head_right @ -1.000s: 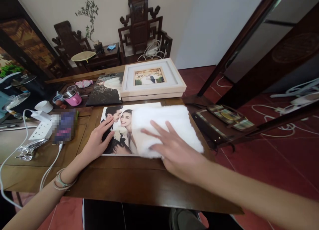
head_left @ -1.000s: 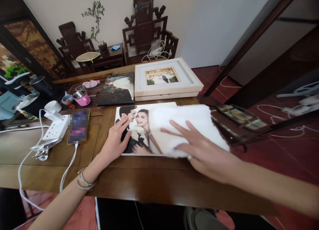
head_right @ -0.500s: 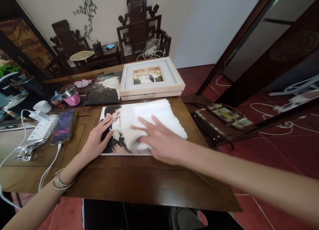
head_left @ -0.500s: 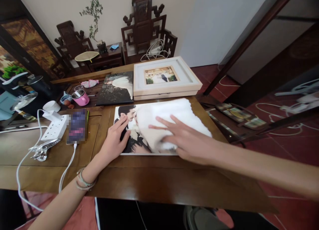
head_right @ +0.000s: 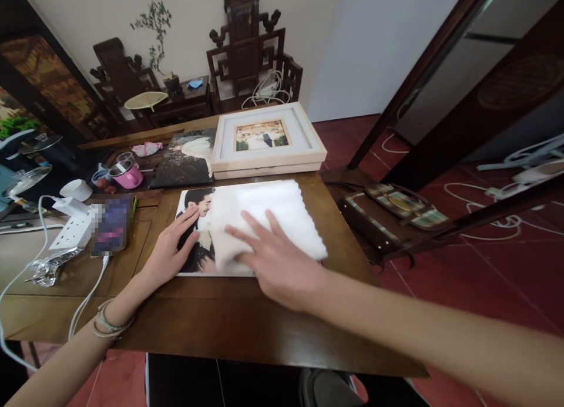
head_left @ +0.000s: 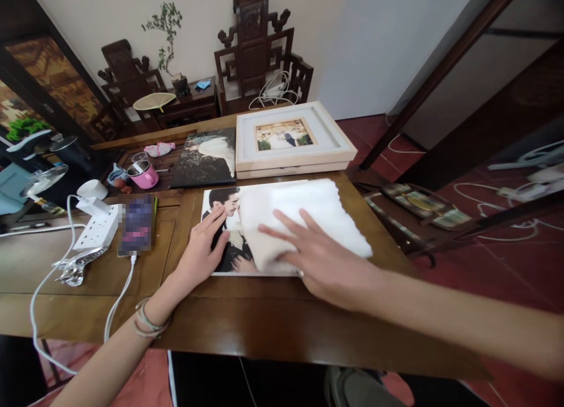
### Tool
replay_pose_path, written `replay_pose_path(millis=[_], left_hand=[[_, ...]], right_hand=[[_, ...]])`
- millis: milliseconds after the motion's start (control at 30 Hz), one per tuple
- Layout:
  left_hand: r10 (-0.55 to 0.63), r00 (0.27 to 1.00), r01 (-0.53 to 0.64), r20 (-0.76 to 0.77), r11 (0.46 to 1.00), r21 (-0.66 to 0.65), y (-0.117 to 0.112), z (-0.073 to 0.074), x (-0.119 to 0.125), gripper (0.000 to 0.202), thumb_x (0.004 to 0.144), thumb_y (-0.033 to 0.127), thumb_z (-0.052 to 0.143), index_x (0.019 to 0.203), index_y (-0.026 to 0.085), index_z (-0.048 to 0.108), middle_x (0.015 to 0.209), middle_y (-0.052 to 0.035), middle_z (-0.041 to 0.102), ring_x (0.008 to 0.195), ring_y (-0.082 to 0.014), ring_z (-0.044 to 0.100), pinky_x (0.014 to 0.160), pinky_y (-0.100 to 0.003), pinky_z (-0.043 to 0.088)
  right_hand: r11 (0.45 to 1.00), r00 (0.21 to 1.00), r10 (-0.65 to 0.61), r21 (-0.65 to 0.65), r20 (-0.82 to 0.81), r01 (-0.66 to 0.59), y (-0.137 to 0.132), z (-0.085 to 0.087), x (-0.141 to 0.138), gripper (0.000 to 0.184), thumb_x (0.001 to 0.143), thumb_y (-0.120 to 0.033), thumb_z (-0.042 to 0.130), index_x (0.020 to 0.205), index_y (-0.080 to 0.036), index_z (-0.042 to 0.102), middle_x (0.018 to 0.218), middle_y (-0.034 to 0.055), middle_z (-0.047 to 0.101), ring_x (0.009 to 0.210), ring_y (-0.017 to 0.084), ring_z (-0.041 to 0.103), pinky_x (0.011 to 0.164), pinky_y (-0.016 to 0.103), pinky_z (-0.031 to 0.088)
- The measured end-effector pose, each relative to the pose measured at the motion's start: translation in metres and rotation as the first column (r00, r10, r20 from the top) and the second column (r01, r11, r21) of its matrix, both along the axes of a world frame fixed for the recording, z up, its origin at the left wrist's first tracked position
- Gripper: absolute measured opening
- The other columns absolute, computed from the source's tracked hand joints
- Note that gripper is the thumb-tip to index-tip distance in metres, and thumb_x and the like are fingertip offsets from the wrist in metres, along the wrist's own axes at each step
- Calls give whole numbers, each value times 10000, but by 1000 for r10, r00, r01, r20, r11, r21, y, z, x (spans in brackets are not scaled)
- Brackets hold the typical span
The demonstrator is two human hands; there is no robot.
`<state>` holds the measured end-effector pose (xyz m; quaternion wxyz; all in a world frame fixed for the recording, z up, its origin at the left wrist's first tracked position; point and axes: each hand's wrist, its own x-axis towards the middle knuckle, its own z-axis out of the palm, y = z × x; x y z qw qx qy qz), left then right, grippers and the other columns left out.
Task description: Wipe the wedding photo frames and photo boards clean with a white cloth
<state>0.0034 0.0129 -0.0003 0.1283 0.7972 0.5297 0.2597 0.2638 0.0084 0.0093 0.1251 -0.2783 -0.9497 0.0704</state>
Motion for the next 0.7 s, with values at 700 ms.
replay_pose_path(millis=[700], left_hand=[[-14,998,12,54,999,41,3,-9,-6,455,993,213,341,1423,136,466,1528,-147,405,1438,-235,342,1193,-499,275]], right_hand=[[995,994,-62,-68,93,69,77,21,-33,530,744,-3,497,1245,-134,608,1528,145,385,1445,394,187,1081,703,217]])
